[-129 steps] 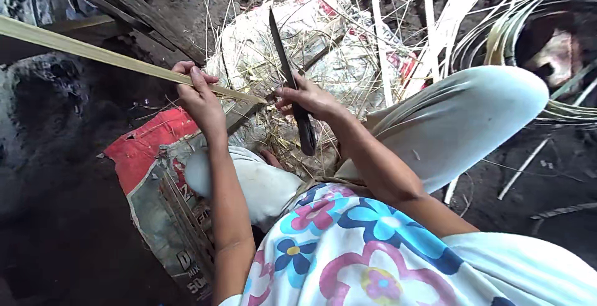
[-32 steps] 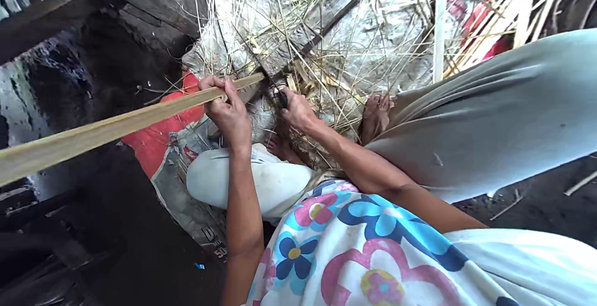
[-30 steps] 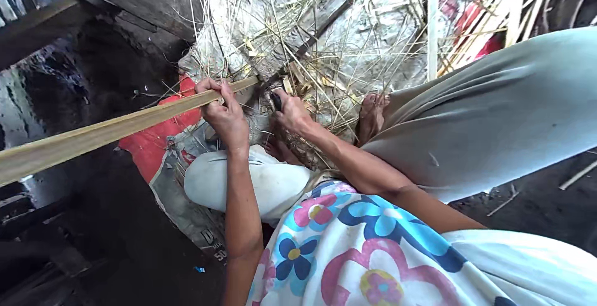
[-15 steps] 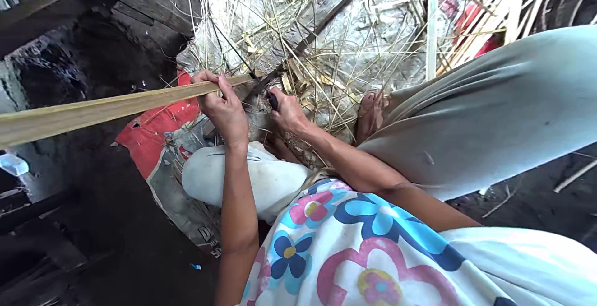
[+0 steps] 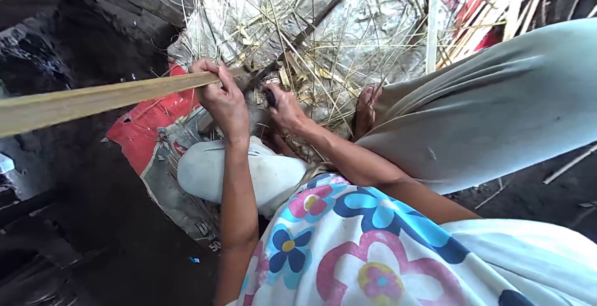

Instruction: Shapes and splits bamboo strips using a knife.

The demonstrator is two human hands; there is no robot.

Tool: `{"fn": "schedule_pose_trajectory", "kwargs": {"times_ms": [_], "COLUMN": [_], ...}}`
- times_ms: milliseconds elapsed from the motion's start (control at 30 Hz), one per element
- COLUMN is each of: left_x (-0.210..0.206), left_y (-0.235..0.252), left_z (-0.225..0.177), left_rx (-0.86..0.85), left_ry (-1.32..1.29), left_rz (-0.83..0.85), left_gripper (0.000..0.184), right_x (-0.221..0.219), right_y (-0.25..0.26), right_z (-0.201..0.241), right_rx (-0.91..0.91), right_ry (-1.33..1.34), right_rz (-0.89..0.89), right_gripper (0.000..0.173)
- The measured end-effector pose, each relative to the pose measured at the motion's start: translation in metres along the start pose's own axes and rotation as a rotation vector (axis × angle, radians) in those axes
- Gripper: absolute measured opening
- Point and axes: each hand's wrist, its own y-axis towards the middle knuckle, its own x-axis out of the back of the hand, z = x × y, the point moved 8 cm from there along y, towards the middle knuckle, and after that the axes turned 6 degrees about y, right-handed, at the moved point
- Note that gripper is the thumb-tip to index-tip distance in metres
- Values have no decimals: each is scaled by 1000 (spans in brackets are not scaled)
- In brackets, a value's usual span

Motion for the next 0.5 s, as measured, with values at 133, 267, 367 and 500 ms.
{"fn": "schedule_pose_trajectory", "kwargs": {"times_ms": [133,267,367,500], "left_x": [0,-2,0,-3], "left_y": [5,0,7,5], "left_z": [1,-4,-6,-6], "left_rx": [-16,-20,-25,-25], "left_ry": [-36,4,13,27], "left_rz": [-16,-9,-19,-27], "left_gripper": [9,11,13,12], "right_x": [4,3,3,3], "right_y": [4,-2,8,5], "right_z": [6,5,-7,-1], "right_rx": [-69,52,-107,3], "right_ry": [-19,-3,-31,24], "right_rz": [1,-31,31,-7], "right_gripper": [54,54,55,56]}}
